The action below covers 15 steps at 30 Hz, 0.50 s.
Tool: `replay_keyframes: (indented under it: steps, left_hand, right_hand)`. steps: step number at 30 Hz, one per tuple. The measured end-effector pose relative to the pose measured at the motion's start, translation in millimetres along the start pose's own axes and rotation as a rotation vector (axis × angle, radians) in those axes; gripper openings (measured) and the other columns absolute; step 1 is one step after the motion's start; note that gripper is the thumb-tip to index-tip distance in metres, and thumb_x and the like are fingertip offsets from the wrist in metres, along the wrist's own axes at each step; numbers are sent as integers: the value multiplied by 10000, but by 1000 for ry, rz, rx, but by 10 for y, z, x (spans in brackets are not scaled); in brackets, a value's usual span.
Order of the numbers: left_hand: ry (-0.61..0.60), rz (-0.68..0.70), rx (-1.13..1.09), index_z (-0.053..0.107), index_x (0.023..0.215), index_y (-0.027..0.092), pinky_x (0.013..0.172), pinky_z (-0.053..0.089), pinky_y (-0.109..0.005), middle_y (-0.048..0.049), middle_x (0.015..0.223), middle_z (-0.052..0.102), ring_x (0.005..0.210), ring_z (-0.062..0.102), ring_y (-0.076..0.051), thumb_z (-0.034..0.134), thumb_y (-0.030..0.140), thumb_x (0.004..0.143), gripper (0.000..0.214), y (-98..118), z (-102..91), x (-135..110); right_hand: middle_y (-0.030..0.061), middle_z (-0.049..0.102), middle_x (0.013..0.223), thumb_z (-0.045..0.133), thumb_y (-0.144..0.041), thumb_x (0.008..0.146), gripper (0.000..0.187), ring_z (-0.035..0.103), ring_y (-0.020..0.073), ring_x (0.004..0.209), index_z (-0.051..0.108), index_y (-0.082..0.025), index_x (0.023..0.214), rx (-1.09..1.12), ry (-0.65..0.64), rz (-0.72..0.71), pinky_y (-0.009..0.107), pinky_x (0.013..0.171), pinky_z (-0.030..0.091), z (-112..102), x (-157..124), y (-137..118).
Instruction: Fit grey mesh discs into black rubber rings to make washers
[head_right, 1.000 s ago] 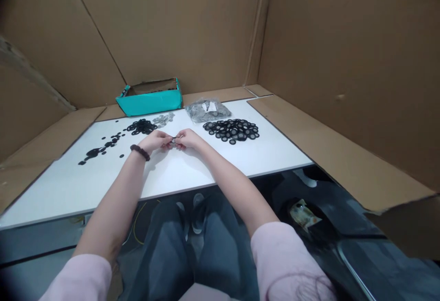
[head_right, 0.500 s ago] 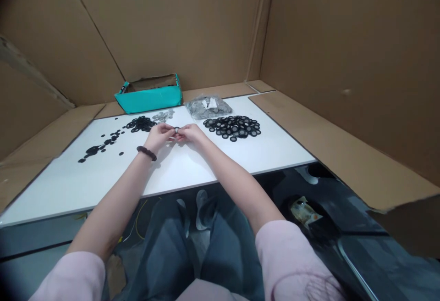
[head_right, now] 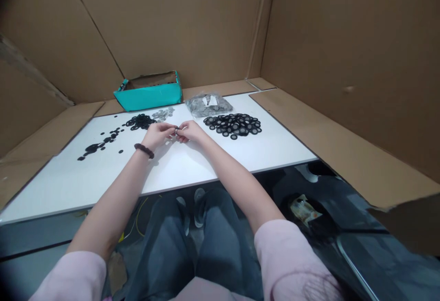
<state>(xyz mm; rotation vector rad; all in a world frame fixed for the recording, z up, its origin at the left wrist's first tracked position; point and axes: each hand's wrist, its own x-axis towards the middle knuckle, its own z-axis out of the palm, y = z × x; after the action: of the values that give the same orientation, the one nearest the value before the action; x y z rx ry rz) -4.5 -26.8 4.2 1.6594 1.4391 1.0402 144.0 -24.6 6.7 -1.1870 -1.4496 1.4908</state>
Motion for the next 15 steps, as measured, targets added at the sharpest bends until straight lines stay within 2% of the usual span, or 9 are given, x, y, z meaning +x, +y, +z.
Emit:
replay_keyframes:
  steps: [4, 9, 12, 15]
  left_hand:
    - [-20, -61, -33, 659, 707, 120, 519, 466, -219, -20, 588, 653, 511, 564, -99, 663, 223, 667, 110, 1, -28, 5]
    - [-41, -115, -58, 633, 673, 114, 510, 464, -208, -30, 591, 658, 511, 573, -97, 645, 201, 699, 91, 33, -36, 2]
    - [-22, -164, -142, 621, 694, 106, 565, 505, -220, -43, 616, 669, 595, 633, -121, 625, 177, 730, 79, 48, 17, 3]
    - [61, -174, -150, 627, 745, 103, 594, 533, -252, -43, 623, 670, 603, 652, -138, 630, 165, 726, 64, 16, 74, 19]
  right_hand:
    - [3, 610, 472, 579, -18, 839, 255, 565, 78, 404, 550, -116, 606, -65, -25, -68, 150, 414, 449, -25, 24, 30]
    - [-5, 602, 470, 594, 0, 808, 218, 552, 71, 399, 590, -106, 618, -52, 87, -110, 144, 417, 445, -23, 44, 29]
    - [-7, 586, 455, 578, 2, 826, 249, 543, 71, 385, 574, -107, 602, -1, 138, -75, 149, 413, 452, 12, 41, 11]
    - [12, 595, 464, 544, -3, 862, 289, 572, 86, 399, 545, -109, 593, 106, 131, 10, 175, 449, 499, 41, 42, 14]
